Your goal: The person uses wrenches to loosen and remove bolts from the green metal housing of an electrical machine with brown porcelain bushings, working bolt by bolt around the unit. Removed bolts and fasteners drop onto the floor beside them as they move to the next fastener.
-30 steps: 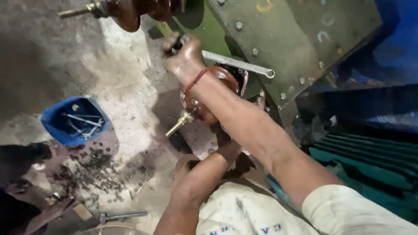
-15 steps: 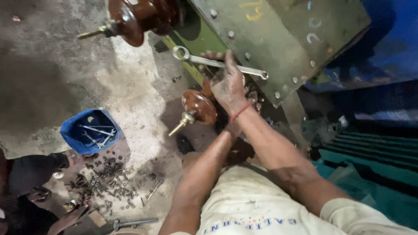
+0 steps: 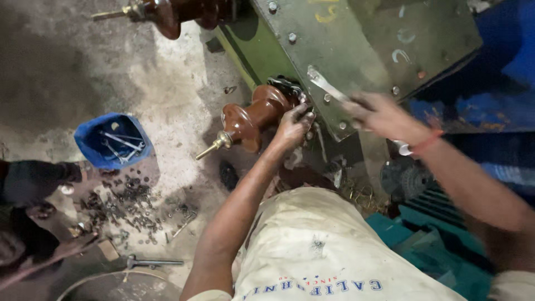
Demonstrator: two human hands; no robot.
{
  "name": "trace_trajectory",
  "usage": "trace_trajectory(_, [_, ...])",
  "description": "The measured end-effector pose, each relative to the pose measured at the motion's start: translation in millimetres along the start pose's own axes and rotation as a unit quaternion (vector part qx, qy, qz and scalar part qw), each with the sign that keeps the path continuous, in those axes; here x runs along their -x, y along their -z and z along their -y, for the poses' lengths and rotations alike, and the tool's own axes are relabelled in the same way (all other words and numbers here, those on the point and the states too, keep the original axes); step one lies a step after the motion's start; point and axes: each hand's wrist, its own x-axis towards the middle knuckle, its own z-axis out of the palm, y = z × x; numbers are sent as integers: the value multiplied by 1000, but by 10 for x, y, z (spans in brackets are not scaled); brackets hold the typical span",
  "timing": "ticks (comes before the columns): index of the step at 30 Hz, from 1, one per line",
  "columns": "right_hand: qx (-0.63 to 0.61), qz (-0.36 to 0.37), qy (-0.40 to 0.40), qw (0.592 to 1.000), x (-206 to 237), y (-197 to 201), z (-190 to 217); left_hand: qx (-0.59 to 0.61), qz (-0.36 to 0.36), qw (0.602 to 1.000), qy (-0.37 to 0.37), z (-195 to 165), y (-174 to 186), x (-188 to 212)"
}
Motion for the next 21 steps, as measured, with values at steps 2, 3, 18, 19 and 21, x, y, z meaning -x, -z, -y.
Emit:
trace_trajectory(2, [183, -22, -6, 983, 13, 274, -164, -13, 17, 1000, -4, -134, 28, 17])
trace_trajectory(3, [293, -29, -4, 956, -5, 400, -211, -23, 15, 999, 21, -197, 41, 29])
trace_trajectory(18, [588, -4, 150, 795, -360, 692, 176, -85, 26, 996, 22, -356, 89, 13])
trace_trajectory(19, [597, -22, 156, 786, -332, 672, 98, -82, 29, 996, 20, -355, 85, 19])
trace_trajectory(21, [555, -7, 70, 829, -318, 644, -51, -70, 25, 997, 38, -357, 82, 28])
